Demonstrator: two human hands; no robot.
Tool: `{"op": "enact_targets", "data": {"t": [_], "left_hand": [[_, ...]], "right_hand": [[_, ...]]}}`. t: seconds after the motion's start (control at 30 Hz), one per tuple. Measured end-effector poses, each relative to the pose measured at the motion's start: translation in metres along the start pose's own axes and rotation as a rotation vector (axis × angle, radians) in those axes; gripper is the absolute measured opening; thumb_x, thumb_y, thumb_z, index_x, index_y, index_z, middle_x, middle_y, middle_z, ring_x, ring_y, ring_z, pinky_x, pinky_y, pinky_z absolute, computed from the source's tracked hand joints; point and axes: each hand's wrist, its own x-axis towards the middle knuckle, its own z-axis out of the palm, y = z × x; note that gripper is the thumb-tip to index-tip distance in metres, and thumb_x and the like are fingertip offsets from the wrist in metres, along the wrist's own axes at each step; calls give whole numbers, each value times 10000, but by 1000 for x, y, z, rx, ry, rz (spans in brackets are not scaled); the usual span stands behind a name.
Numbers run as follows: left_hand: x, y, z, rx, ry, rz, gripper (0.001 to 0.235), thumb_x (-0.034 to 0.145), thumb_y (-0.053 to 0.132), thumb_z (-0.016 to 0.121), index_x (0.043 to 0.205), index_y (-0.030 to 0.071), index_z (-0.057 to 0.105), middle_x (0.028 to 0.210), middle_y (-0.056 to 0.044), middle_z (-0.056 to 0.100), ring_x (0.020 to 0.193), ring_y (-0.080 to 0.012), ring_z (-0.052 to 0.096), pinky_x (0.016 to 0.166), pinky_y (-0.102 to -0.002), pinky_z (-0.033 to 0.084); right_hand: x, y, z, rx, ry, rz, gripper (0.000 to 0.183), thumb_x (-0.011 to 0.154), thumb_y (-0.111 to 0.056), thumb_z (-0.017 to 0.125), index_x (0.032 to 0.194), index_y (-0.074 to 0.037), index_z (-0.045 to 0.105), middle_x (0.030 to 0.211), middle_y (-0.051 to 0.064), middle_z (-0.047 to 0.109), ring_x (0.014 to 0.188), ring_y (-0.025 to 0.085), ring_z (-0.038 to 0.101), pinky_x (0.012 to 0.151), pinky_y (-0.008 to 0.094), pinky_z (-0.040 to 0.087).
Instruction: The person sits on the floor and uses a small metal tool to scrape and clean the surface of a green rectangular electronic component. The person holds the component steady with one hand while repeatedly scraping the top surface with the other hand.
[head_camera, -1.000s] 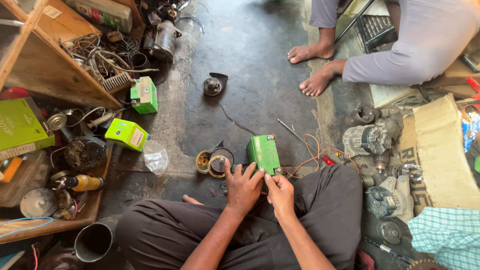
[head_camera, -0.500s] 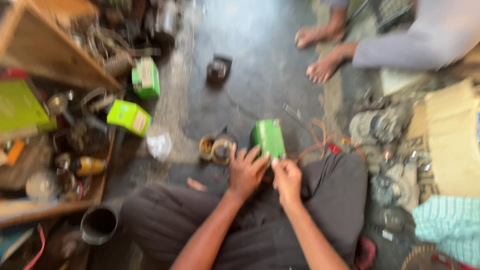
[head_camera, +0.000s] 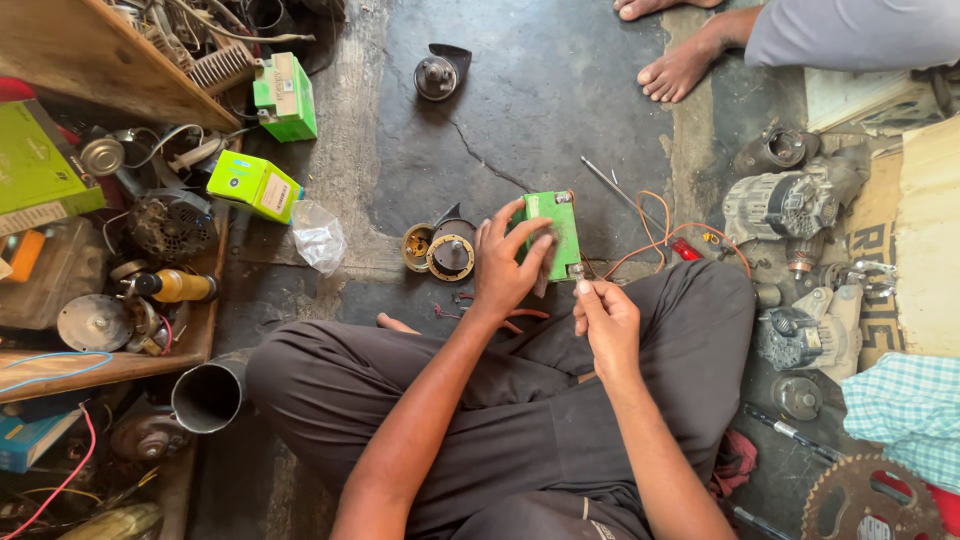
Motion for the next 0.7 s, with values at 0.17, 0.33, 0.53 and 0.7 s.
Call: {"op": "enact_targets", "data": {"t": [0.17, 0.33, 0.53, 0.7], "left_hand": [[-14, -9, -16, 52, -176, 38, 380, 886, 343, 742, 1264, 305, 732, 1486, -155, 540, 1293, -359, 511, 1135, -518, 332], [-22, -10, -21, 97, -275, 73, 518, 848, 384, 796, 1352, 330, 687, 1509, -203, 487, 1299, -395, 472, 1156, -537, 262], [-30, -9, -10, 224, -237, 118, 628, 796, 373, 834, 1395, 340, 648, 1488, -198, 500, 1291, -382, 509, 1164, -597, 259], [-29, -12, -8, 211, -227, 106, 652, 760, 349, 853, 1378, 359, 647, 1467, -161, 527, 1249, -348, 558, 1158, -618, 279]], "right_hand": [[1, -7, 4, -8, -32, 92, 221, 1037, -205, 614, 1015, 12, 650, 711, 59, 620, 524, 113, 542, 481, 254, 446], [2, -9, 8, -12, -106, 134, 229, 1029, -200, 577, 1110, 5, 640, 796, 94, 696, 605, 144, 663, 551, 267, 532], [3, -9, 6, -80, -130, 165, 233, 1003, -202, 619, 1066, 19, 655, 831, 117, 733, 630, 161, 710, 540, 266, 532], [11, 1, 14, -133, -99, 162, 263, 1009, -255, 654, 955, -2, 698, 730, 57, 665, 518, 101, 578, 454, 228, 430]]}}
